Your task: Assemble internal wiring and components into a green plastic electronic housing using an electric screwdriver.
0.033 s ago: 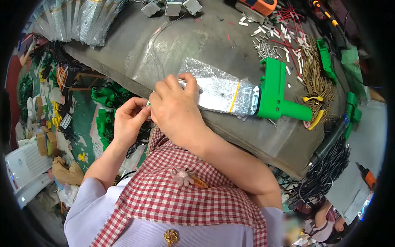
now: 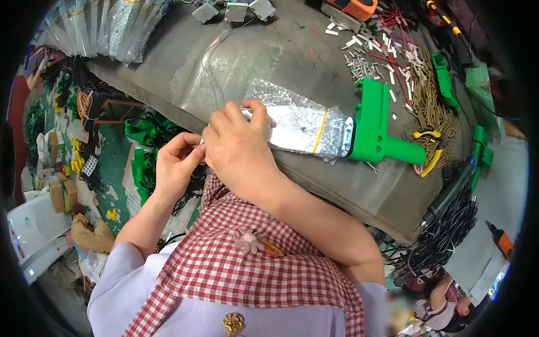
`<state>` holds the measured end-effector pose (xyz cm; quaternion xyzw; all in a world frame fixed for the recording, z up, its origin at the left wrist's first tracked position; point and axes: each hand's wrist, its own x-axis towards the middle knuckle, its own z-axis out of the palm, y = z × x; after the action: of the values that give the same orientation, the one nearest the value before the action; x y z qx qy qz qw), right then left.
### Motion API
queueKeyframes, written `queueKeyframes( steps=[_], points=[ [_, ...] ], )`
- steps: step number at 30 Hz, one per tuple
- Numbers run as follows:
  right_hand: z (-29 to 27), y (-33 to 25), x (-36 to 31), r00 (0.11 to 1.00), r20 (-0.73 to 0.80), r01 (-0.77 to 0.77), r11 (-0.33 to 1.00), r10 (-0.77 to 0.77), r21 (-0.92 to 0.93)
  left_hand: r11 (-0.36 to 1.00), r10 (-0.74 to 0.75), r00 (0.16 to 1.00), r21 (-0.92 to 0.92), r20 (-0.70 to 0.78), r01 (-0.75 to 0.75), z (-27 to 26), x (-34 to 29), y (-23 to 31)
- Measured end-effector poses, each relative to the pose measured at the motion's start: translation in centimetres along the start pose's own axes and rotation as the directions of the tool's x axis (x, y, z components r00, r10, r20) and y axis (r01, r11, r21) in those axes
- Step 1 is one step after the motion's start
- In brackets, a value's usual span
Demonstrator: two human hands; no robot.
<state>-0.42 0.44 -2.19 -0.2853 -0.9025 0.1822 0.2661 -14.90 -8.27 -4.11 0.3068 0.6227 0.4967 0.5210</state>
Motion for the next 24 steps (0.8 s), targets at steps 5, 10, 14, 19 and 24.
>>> queueKeyframes(
  steps=[5,10,14,19,24],
  points=[
    [-0.7,0.3,0.0,0.997,0.066,-0.04,0.997,0.035,0.071,0.999,-0.039,0.999,-0.01,0.024,0.039,0.0,0.0,0.3],
    [-1.0,1.8,0.1,0.995,0.02,-0.097,0.985,0.095,0.142,0.999,-0.019,0.999,-0.035,0.038,0.02,0.4,0.7,0.2],
    [-8.1,4.6,-1.1,0.932,-0.319,-0.106,0.97,0.174,0.218,0.907,0.202,0.977,0.39,-0.075,-0.158,-0.9,1.3,1.7],
    [-15.2,11.2,-7.8,0.673,-0.574,-0.596,0.801,0.467,-0.047,0.384,0.64,0.666,0.591,0.383,-0.709,3.7,3.2,5.3],
    [-13.7,11.6,-7.7,0.802,-0.422,-0.553,0.792,0.422,-0.259,0.172,0.504,0.562,0.561,0.656,-0.809,11.5,5.4,7.4]
  ],
)
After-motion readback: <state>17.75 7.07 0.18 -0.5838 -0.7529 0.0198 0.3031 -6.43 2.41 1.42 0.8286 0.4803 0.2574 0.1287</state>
